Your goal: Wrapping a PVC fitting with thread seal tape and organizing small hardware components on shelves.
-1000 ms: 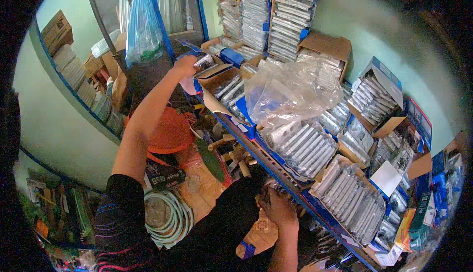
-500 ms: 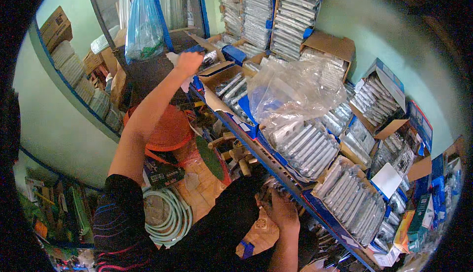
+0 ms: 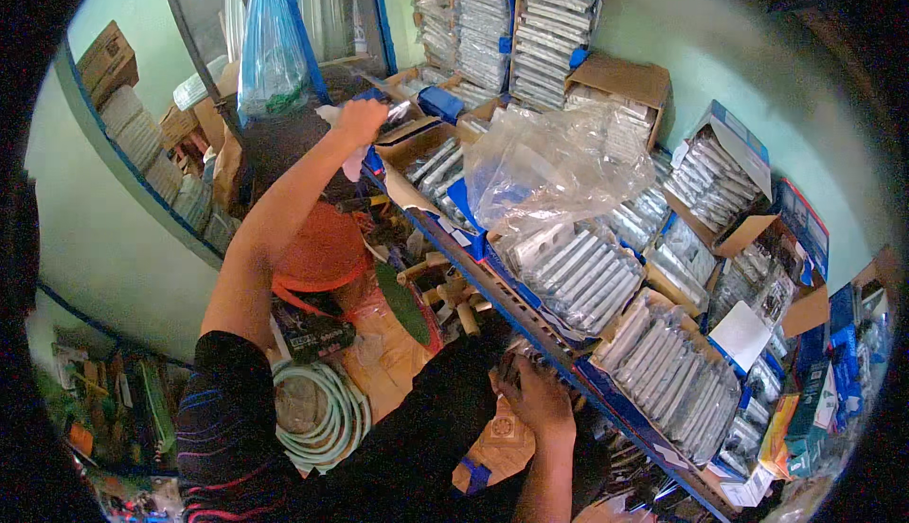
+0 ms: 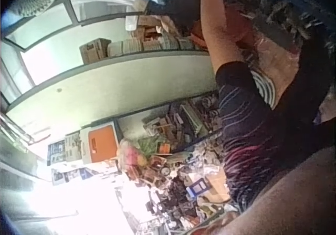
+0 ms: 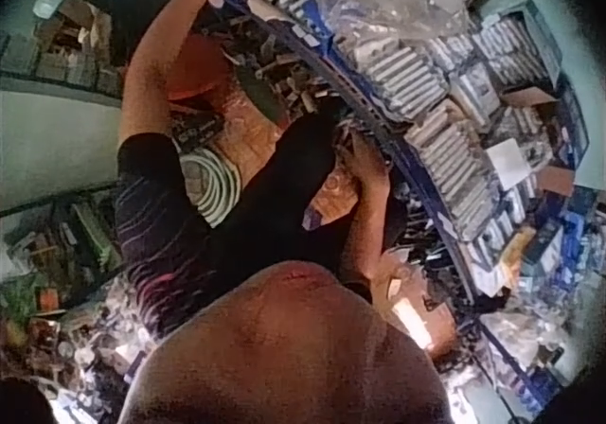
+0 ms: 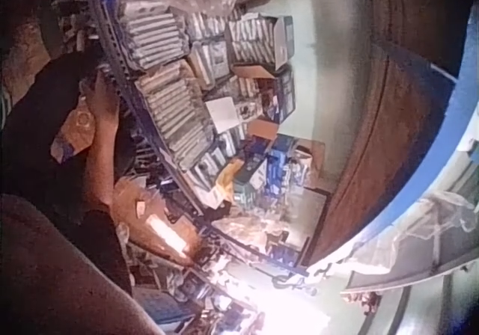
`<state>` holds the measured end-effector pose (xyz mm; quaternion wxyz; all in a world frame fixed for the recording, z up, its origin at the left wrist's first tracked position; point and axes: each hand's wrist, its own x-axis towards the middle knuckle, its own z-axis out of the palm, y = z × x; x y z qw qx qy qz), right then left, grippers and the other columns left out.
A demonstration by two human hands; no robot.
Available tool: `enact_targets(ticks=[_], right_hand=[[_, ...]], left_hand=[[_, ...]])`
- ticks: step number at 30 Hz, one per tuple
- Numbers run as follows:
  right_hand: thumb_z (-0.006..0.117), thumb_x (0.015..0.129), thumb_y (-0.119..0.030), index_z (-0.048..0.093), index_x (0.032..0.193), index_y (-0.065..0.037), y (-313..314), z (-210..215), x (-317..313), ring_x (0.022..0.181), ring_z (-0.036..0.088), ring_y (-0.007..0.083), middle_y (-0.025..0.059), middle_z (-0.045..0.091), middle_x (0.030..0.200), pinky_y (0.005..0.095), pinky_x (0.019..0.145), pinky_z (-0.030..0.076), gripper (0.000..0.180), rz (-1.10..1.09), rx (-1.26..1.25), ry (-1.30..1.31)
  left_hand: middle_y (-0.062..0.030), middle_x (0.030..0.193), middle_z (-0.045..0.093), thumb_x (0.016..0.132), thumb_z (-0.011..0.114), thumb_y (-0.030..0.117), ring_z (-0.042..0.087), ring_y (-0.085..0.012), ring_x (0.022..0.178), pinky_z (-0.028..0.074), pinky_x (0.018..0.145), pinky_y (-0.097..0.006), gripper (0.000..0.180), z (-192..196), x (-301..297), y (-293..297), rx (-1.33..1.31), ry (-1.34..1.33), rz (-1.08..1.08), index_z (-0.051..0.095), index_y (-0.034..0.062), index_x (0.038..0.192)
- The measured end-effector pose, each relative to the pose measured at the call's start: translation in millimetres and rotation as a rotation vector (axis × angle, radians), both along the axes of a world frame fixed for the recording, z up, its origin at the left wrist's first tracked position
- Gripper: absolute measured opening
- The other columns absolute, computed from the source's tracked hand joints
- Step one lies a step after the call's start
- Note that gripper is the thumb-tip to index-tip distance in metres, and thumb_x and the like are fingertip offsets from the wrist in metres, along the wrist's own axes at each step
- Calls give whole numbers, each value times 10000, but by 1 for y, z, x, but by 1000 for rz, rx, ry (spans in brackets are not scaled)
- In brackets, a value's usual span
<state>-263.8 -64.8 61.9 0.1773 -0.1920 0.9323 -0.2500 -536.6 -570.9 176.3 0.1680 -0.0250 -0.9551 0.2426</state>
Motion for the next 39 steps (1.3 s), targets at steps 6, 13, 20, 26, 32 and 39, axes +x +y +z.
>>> enact_targets(ticks=[6,13,20,26,32,39], right_hand=[[727,883,-400,519,1422,-54,9,4,0,1166,618,426,238,649,1270,478,996,484,673,-15,18,-20],[718,878,-424,535,1384,-31,14,-3,-1,1183,605,437,243,645,1276,494,1010,469,667,7,-40,61],[726,880,-403,549,1348,-30,11,-1,1,1210,591,430,239,658,1243,484,1034,450,624,-56,3,-8],[728,884,-413,576,1286,-25,16,-26,-5,1184,606,437,223,670,1227,502,992,475,579,16,-62,140],[720,893,-391,583,1270,-10,-1,-13,-10,1161,607,454,242,665,1217,505,979,484,553,31,28,29],[719,891,-370,559,1303,-18,-9,-7,-12,1145,605,466,274,650,1193,515,966,484,565,10,47,-45]], left_hand=[[-139,1093,746,790,733,105,736,-315,1005,591,838,-451,234,6,-11,-1,28,-147,128,747,99,1023],[-146,1134,735,803,726,108,717,-336,1061,580,869,-467,316,-3,-17,-11,29,-188,178,717,107,1118],[-181,1137,727,788,737,180,714,-346,1062,568,900,-470,336,-12,-27,-20,112,-170,179,718,91,1112],[-231,1167,713,770,673,307,714,-361,1031,572,877,-444,507,-27,-62,-81,463,-316,218,693,-20,1158],[-239,1191,702,833,625,304,707,-345,1028,555,852,-453,581,3,-47,-44,489,-573,391,600,-23,1313],[-194,1245,693,770,694,246,677,-375,1143,550,961,-485,424,-12,-28,-12,405,-217,279,720,46,1142]])
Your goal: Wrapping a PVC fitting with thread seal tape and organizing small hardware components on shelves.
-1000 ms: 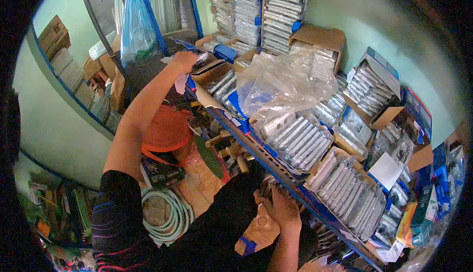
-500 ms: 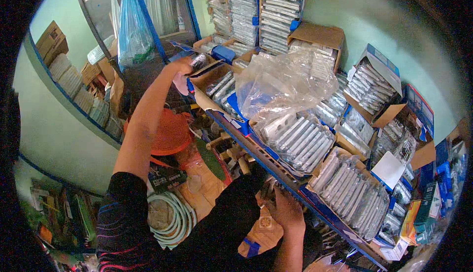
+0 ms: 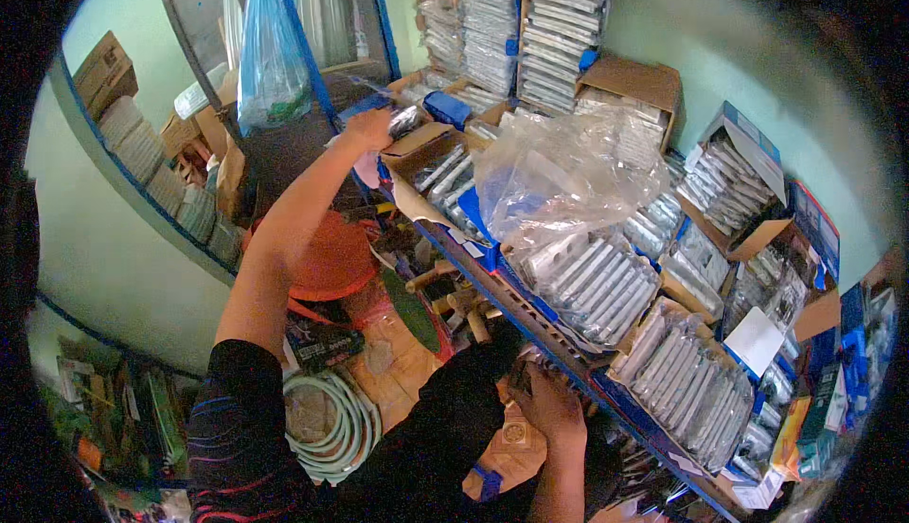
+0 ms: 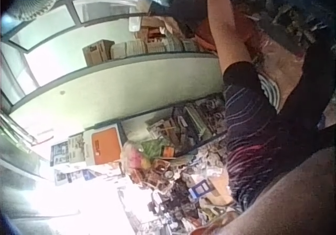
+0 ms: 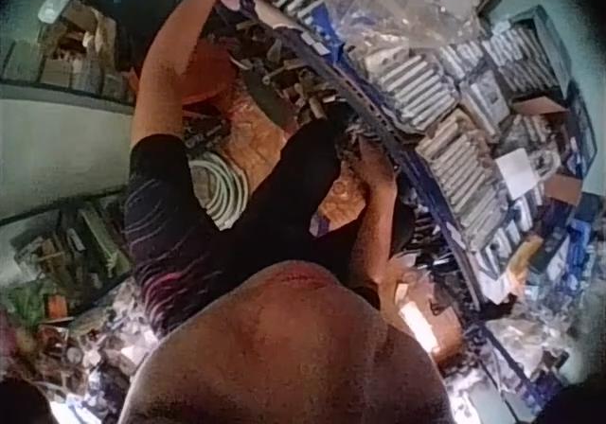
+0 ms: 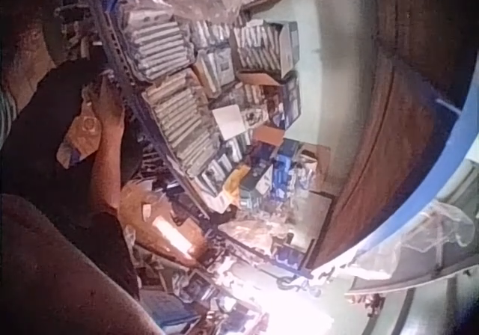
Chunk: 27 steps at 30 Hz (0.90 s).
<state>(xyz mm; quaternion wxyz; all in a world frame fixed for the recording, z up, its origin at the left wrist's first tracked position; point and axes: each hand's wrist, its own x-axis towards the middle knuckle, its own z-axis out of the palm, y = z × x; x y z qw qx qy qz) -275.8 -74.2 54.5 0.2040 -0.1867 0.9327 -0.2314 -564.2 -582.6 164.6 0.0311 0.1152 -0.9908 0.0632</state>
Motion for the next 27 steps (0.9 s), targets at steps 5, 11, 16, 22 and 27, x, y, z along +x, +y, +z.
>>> enact_targets(ticks=[5,11,16,22,27], right_hand=[[725,887,-365,567,1299,-24,2,-15,0,1139,613,454,262,654,1202,501,966,489,557,13,-50,25],[729,882,-360,572,1309,-36,10,-22,-1,1103,637,440,244,670,1185,491,938,506,558,-7,-11,3],[741,876,-345,567,1330,-30,7,-14,5,1085,654,417,239,681,1169,489,924,510,579,10,-16,101],[663,926,-451,545,1349,-79,6,-8,6,1168,597,454,252,660,1209,529,979,501,576,48,-42,50],[726,885,-337,545,1360,-35,12,-11,6,1079,643,433,245,678,1163,487,924,510,591,-6,-16,67]], left_hand=[[-207,1119,725,795,689,139,710,-379,1059,567,904,-492,319,8,15,10,-122,91,-66,710,60,1103],[-204,1235,686,819,677,99,677,-362,1151,541,957,-485,381,-1,-1,7,-107,-13,-17,663,64,1198],[-217,1262,653,841,671,45,635,-400,1185,511,986,-475,540,-13,4,-22,117,5,-156,501,104,1350],[-209,1316,601,890,718,120,569,-409,1245,472,996,-484,502,-11,32,-35,436,156,-509,455,176,1315],[-133,1276,617,906,741,190,536,-374,1271,481,991,-478,273,-2,23,-29,205,65,-593,605,188,1142]])
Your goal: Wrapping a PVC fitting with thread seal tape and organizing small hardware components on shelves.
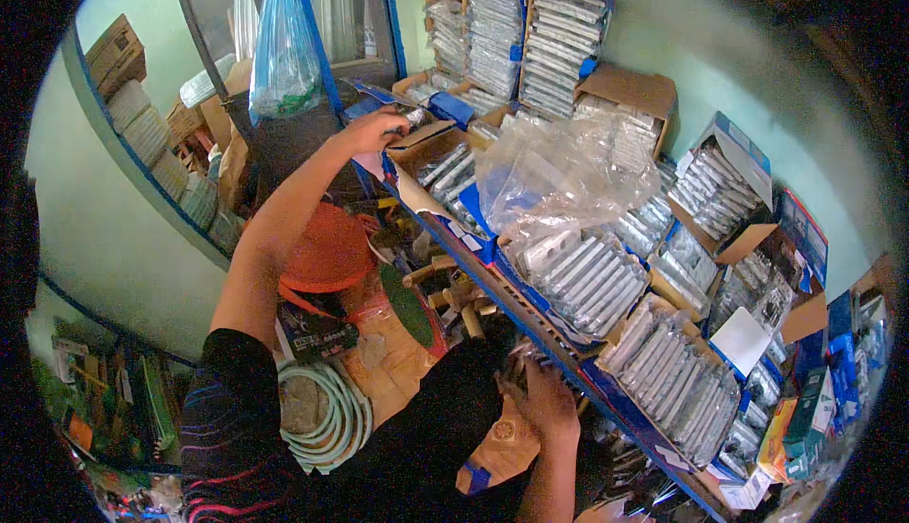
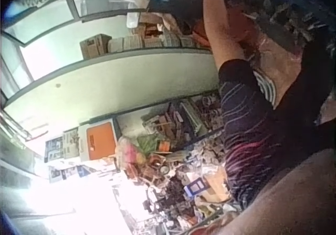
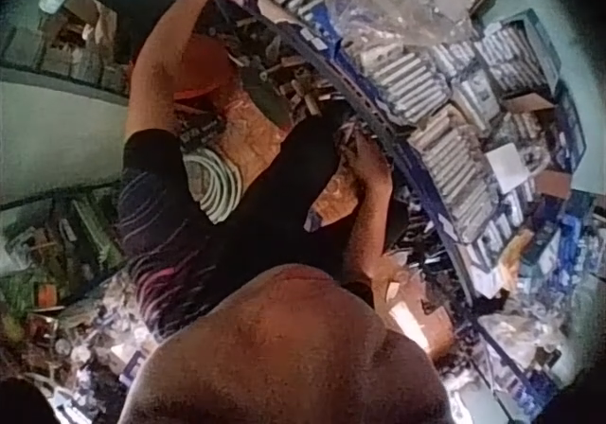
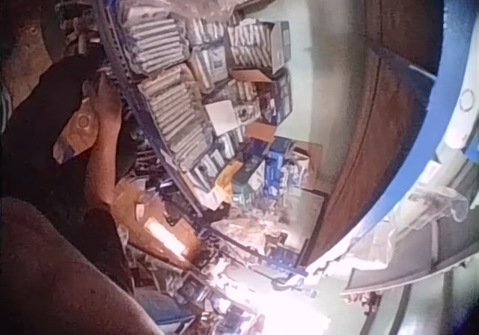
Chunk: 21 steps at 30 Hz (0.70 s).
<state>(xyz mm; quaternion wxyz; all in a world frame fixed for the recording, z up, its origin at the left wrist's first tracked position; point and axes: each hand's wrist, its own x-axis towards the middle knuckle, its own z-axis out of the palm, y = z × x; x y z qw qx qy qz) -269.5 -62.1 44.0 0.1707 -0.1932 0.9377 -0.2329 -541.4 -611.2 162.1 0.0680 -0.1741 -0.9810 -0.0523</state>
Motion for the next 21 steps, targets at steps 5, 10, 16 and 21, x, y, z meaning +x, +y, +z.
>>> enact_targets(ticks=[5,10,16,21], right_hand=[[722,886,-354,536,1387,-57,6,-5,-1,1123,634,432,253,668,1199,491,950,504,611,-28,-28,21],[716,892,-389,540,1380,-59,-4,3,1,1161,623,430,264,656,1226,486,988,494,615,-10,-6,-36],[696,899,-426,522,1381,-33,2,-1,2,1189,589,462,283,597,1312,529,1002,487,646,-38,-11,-117],[719,898,-350,497,1414,-48,8,-3,1,1026,682,424,241,713,1065,499,883,528,638,17,1,30]], left_hand=[[-196,874,710,999,632,333,680,-357,814,505,751,-466,282,2,-6,9,76,-147,92,729,73,1052],[-193,1006,730,965,671,341,703,-350,930,518,794,-473,280,6,-12,-4,55,-212,201,730,122,1129],[-119,1379,605,855,745,289,650,-373,1159,536,942,-500,499,1,-4,3,-291,-50,302,649,361,1340],[-151,1377,510,829,744,257,651,-400,1117,551,908,-508,455,17,0,36,-388,-22,286,687,308,1278]])
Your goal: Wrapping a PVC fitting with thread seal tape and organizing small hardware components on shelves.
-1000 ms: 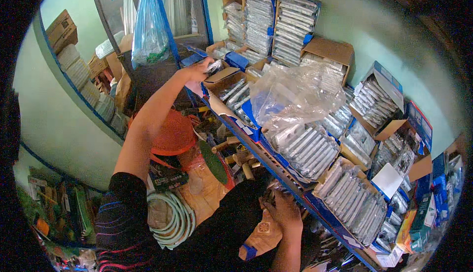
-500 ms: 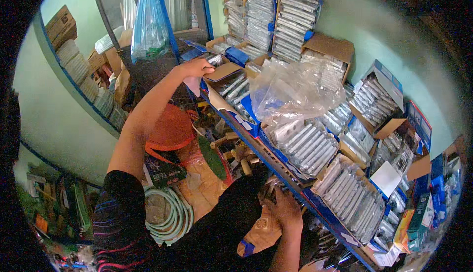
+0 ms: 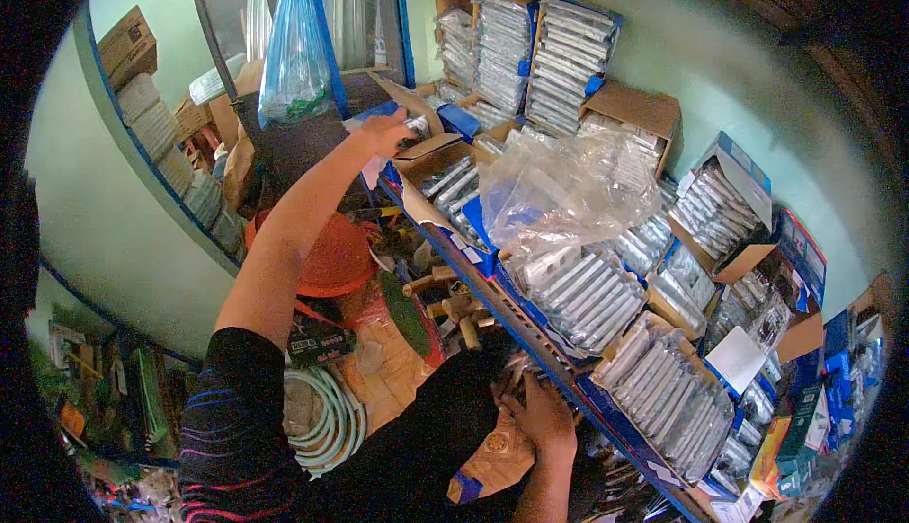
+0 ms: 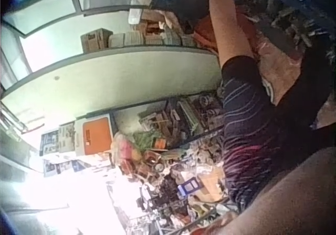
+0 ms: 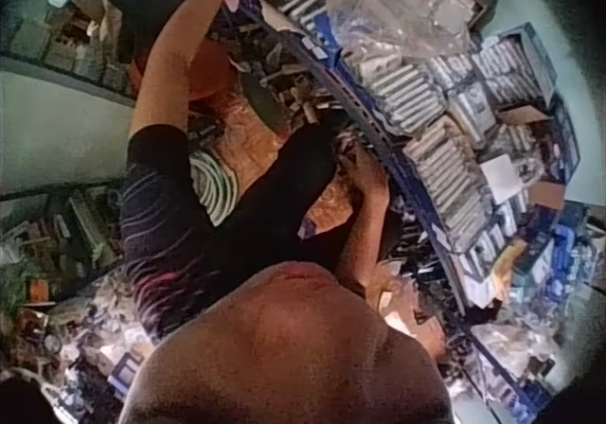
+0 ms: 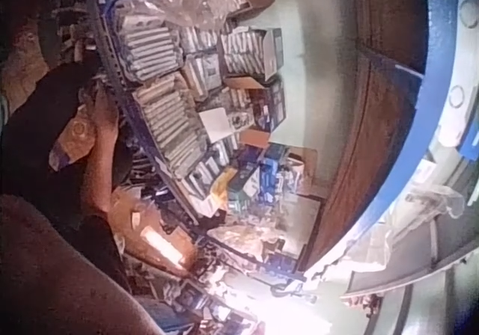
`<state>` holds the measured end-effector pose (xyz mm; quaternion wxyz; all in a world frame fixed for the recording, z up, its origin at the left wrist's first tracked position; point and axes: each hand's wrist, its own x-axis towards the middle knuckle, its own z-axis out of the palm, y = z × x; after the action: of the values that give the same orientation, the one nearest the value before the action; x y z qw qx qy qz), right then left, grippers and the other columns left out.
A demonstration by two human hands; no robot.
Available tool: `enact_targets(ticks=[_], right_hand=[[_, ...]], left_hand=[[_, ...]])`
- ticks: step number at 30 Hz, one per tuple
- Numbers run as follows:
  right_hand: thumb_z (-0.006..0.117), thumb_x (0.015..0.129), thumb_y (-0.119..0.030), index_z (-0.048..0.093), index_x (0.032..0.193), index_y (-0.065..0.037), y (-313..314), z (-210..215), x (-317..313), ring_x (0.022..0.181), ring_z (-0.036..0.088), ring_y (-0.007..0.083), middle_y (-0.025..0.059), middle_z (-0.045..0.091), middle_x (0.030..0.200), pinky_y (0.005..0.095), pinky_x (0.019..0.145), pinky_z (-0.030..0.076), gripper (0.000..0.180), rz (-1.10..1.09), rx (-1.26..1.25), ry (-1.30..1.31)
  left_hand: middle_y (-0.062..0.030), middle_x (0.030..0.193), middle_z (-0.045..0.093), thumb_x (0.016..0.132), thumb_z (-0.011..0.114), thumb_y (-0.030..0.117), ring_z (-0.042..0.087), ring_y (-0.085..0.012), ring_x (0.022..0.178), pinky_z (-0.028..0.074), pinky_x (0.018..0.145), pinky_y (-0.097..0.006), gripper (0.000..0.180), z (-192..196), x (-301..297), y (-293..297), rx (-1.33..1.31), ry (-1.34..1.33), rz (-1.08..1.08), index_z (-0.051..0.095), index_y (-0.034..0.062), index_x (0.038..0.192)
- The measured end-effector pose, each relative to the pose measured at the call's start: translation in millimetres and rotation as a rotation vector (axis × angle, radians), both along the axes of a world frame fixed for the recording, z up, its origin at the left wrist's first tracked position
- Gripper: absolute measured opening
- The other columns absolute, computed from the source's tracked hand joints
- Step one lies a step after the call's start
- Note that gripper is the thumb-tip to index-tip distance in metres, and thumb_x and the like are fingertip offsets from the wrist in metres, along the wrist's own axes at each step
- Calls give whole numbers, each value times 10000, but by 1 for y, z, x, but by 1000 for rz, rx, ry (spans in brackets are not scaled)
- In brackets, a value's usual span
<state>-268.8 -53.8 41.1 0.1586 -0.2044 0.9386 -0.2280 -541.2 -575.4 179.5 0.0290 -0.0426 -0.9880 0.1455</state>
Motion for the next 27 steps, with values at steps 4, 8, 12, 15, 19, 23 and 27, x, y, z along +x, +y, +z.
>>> enact_targets(ticks=[4,8,12,15,19,23,27], right_hand=[[719,897,-354,489,1426,-50,-1,1,1,1091,655,437,257,692,1136,506,933,513,652,-14,-82,-26],[718,895,-359,497,1418,-56,-4,16,4,1150,622,452,268,658,1221,505,978,496,644,9,-56,28],[725,888,-370,523,1382,-48,-4,30,6,1161,613,456,272,643,1239,498,986,495,623,-16,-10,-24],[729,884,-377,539,1350,-33,7,12,4,1114,631,455,265,664,1170,504,946,502,610,-30,-37,-11],[735,881,-371,556,1291,-17,5,7,3,1028,653,444,247,680,1068,509,871,505,570,-20,-34,72],[735,885,-369,561,1287,-18,11,4,4,1028,656,439,251,678,1075,508,875,506,562,8,-85,133],[730,890,-379,543,1339,-25,5,20,6,1087,643,445,257,680,1122,507,932,498,602,-3,-96,38]], left_hand=[[-161,1361,485,810,751,231,656,-396,1097,553,890,-514,428,1,-7,-7,-50,-8,-55,706,273,1233],[-168,1378,499,791,726,148,656,-417,1089,550,901,-512,420,-11,-4,-20,57,-32,-65,710,225,1203],[-184,1292,636,781,684,74,651,-403,1123,533,926,-511,374,-16,-6,-16,132,-20,144,702,146,1147],[-179,1269,654,775,703,82,650,-387,1144,528,925,-509,318,-15,-11,1,48,96,122,713,130,1089],[-181,1285,609,754,743,112,654,-401,1124,542,908,-502,311,-7,-14,-11,-108,106,-75,737,137,1064],[-180,1308,602,747,753,142,677,-378,1087,565,867,-491,301,-1,-12,9,-108,-33,-27,737,122,1047],[-183,1282,636,725,758,135,701,-371,1036,577,821,-490,282,-4,-11,-3,-109,44,-73,733,109,1005]])
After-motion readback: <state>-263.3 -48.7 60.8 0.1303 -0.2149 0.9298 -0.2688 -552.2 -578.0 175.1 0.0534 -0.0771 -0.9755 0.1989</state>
